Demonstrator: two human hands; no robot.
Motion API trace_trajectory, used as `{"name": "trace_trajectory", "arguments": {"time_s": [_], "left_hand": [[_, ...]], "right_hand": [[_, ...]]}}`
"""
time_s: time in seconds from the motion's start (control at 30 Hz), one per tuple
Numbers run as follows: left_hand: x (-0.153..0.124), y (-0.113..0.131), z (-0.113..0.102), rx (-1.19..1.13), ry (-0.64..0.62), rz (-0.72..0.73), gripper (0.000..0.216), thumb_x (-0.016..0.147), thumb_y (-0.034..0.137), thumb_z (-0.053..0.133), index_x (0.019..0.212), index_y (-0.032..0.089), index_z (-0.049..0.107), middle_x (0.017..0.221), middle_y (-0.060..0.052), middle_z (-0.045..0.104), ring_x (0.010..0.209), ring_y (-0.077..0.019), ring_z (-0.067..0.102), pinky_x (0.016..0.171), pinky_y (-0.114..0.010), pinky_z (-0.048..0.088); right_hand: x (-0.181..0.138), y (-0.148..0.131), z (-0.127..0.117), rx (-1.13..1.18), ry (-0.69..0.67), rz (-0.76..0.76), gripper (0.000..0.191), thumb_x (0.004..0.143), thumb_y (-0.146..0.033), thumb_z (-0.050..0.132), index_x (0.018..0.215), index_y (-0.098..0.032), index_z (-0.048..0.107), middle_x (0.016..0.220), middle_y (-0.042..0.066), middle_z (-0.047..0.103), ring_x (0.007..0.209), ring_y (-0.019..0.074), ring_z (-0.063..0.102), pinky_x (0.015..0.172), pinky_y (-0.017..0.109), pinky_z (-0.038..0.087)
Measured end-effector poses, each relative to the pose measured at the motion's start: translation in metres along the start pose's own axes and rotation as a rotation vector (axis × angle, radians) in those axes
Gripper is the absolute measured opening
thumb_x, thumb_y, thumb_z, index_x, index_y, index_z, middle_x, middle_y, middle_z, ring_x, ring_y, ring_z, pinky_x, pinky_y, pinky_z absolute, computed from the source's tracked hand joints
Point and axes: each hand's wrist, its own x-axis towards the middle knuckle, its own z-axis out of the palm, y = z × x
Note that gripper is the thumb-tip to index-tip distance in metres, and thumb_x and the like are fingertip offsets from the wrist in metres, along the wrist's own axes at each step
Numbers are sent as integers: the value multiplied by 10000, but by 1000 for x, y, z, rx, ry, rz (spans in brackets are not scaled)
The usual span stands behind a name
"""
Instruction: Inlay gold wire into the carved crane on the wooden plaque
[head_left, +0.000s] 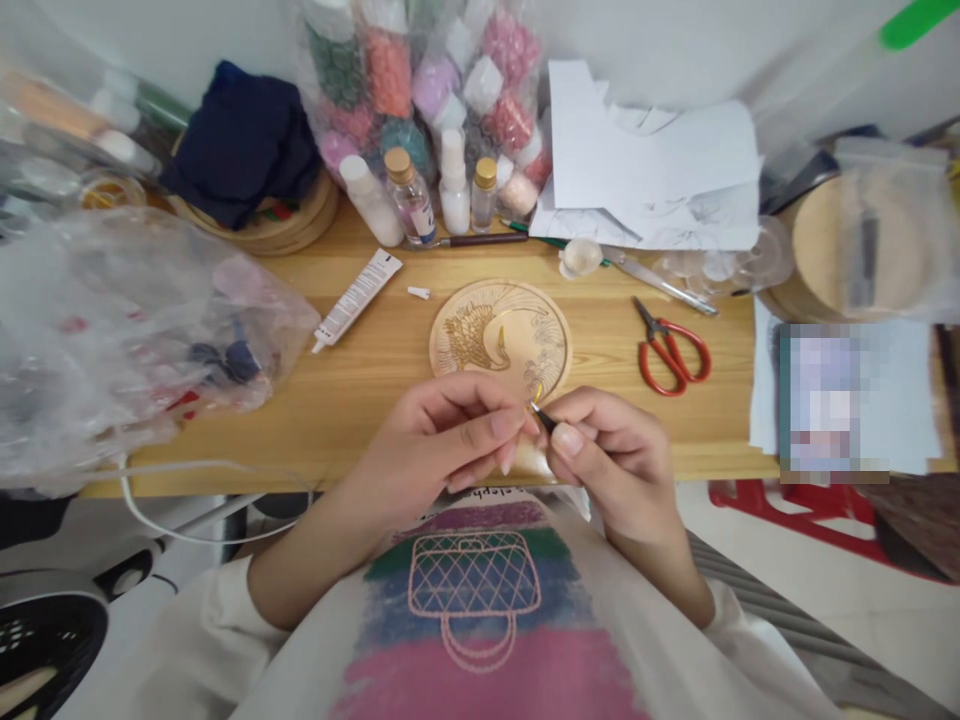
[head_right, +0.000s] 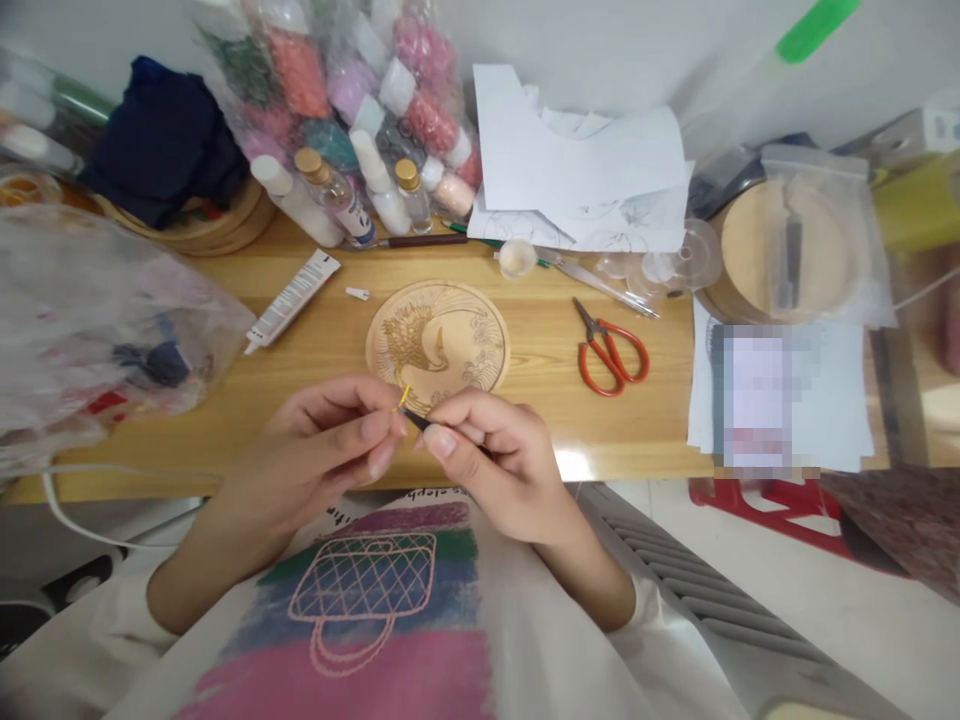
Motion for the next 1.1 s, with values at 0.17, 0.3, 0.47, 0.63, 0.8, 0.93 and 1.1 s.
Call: {"name": "trace_trajectory", "arguments": {"time_s": [0.17,0.3,0.47,0.63,0.8,0.93,1.1], "left_hand": [[-5,1,-1,505,184,380,129,863,251,619,746,211,655,621,21,599,540,-89,505,473,-200,405],[-6,-2,-2,883,246,719,146,892,144,555,812,227,644,759,7,688,678,-119,614,621,-243,514],[-8,-11,-4,1191,327,942,197,860,41,546,942,196,636,846,-20,713,769,-130,658,686,-233,547],[-10,-12,-4,1343,348,988,198,832,15,563,968,138,637,825,-46,702,752,-145,665,695,-238,550],[-10,-10,-3,1456,359,1004,209,842,26,546,996,142,625,805,-37,696,725,-143,664,664,-236,531],[-9,-9,-2,1571,373,1040,171,873,61,532,994,150,614,790,-30,695,687,-135,656,626,-240,512],[-8,-7,0,1619,376,1076,143,876,56,531,967,134,612,760,-39,690,661,-134,646,592,-241,485]], "right_hand": [[-1,-2,1,109,-33,69,169,904,-313,600,794,-187,625,509,-74,432,416,47,276,408,214,230],[-1,-3,2,151,-39,109,161,913,-293,589,802,-187,634,505,-77,421,425,44,278,417,200,250],[0,-3,4,162,-18,159,182,906,-319,592,783,-187,618,504,-73,415,422,46,266,403,197,234],[1,-3,6,129,0,166,206,896,-354,603,775,-187,603,503,-70,404,427,54,261,406,206,239],[1,-2,7,106,16,143,205,903,-349,595,768,-194,586,503,-74,392,427,54,263,408,203,244],[1,-2,8,70,15,136,205,910,-339,586,765,-194,575,500,-74,388,432,54,262,404,205,225],[1,-3,8,9,10,103,206,929,-325,558,772,-192,565,512,-74,375,448,55,263,407,212,196]]}}
